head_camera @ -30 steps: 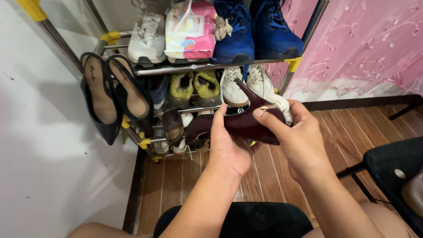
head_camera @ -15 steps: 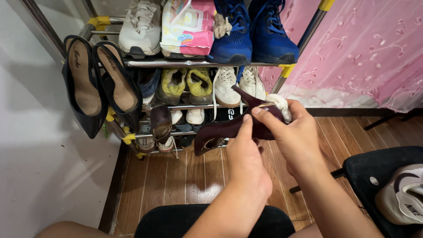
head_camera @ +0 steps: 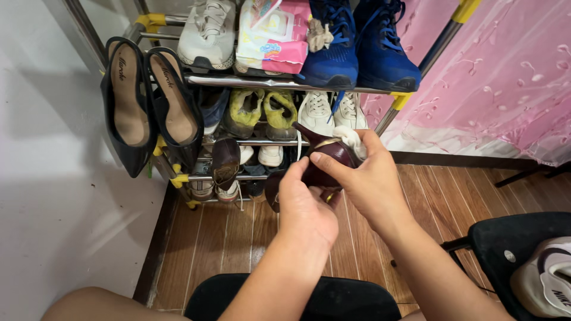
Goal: The person wipes the exterior and interior of a maroon high-heeled shoe using a white cloth. They rotate the shoe to clean various surfaces, including the heel and the inside lining, before placing it back on a multi-tiered shoe rack.
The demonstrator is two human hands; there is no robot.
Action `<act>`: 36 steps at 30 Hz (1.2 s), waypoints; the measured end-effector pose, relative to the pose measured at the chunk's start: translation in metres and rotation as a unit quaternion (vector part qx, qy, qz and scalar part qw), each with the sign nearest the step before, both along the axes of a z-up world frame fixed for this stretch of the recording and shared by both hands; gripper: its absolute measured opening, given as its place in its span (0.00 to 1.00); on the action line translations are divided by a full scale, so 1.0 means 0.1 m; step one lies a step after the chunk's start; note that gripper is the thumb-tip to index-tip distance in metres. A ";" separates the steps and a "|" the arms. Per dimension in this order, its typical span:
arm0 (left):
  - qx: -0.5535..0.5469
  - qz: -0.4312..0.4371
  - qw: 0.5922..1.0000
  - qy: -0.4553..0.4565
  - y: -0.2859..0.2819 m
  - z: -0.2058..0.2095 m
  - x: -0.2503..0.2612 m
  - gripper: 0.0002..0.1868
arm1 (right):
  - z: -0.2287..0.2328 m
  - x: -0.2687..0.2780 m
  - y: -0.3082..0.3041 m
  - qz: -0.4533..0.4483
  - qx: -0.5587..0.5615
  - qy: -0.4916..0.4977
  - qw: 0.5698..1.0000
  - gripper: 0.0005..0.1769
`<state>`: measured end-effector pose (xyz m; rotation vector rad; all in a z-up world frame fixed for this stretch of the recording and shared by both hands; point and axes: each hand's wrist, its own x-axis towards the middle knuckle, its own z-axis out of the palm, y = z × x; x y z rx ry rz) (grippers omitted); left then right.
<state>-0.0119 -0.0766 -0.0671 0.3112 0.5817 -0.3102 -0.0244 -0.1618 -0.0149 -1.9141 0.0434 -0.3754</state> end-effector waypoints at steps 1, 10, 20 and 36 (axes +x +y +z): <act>-0.001 0.005 1.000 0.000 0.04 0.00 0.03 0.17 | 0.00 0.01 0.04 0.011 0.008 0.004 1.000 0.30; -0.064 0.017 0.998 -0.022 0.52 0.04 0.25 0.25 | 0.08 0.11 0.26 0.130 -0.053 0.019 0.990 0.43; -0.066 -0.070 0.995 -0.034 0.88 0.09 0.55 0.26 | 0.14 0.37 0.42 0.115 -0.188 -0.052 0.974 0.36; 0.025 -0.159 0.968 -0.194 1.36 1.19 0.55 0.26 | 0.94 0.67 0.69 0.123 -0.073 -0.229 0.963 0.14</act>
